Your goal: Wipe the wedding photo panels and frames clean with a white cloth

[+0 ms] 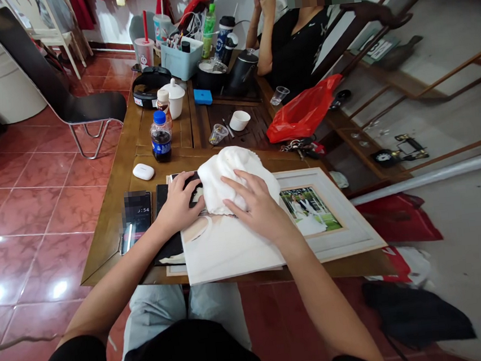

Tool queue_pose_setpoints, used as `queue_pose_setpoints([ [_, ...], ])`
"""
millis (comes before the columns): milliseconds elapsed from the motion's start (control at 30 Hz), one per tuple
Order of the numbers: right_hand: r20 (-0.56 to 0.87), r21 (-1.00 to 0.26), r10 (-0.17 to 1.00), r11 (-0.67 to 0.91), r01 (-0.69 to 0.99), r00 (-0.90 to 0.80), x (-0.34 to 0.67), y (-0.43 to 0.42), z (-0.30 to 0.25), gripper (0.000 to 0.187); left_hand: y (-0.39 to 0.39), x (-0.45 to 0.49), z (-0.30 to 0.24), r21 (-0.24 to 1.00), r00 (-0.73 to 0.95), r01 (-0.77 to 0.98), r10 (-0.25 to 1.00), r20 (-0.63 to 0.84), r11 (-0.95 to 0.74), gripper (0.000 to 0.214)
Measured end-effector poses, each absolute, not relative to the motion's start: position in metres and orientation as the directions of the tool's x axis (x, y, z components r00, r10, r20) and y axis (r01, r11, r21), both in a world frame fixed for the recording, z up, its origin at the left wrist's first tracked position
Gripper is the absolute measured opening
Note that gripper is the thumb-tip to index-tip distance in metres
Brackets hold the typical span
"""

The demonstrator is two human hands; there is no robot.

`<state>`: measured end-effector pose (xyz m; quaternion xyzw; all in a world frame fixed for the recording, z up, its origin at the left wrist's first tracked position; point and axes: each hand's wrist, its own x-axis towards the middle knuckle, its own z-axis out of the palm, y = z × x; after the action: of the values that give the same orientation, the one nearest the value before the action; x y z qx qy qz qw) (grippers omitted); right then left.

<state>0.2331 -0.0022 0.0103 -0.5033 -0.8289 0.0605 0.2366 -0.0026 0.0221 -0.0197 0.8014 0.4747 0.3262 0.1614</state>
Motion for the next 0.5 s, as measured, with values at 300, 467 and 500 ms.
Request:
queue_pose_setpoints([
  [300, 0.337, -0.184, 0.874, 0.426, 0.886, -0.35, 0.224, 0.002, 0.031, 0.057, 0.022, -0.003, -0.02, 0.567, 0.34, 0.649, 0.861, 0.38, -0.507, 0.039],
  [467, 0.314, -0.203, 0.874, 0.443, 0.873, -0.37, 0.217, 0.024, 0.029, 0.063, 0.023, -0.003, -0.02, 0.563, 0.34, 0.653, 0.86, 0.38, -0.507, 0.039],
  [500, 0.302, -0.215, 0.879, 0.439, 0.872, -0.369, 0.216, 0.029, 0.027, 0.063, 0.023, -0.003, -0.02, 0.563, 0.339, 0.654, 0.861, 0.38, -0.506, 0.039],
])
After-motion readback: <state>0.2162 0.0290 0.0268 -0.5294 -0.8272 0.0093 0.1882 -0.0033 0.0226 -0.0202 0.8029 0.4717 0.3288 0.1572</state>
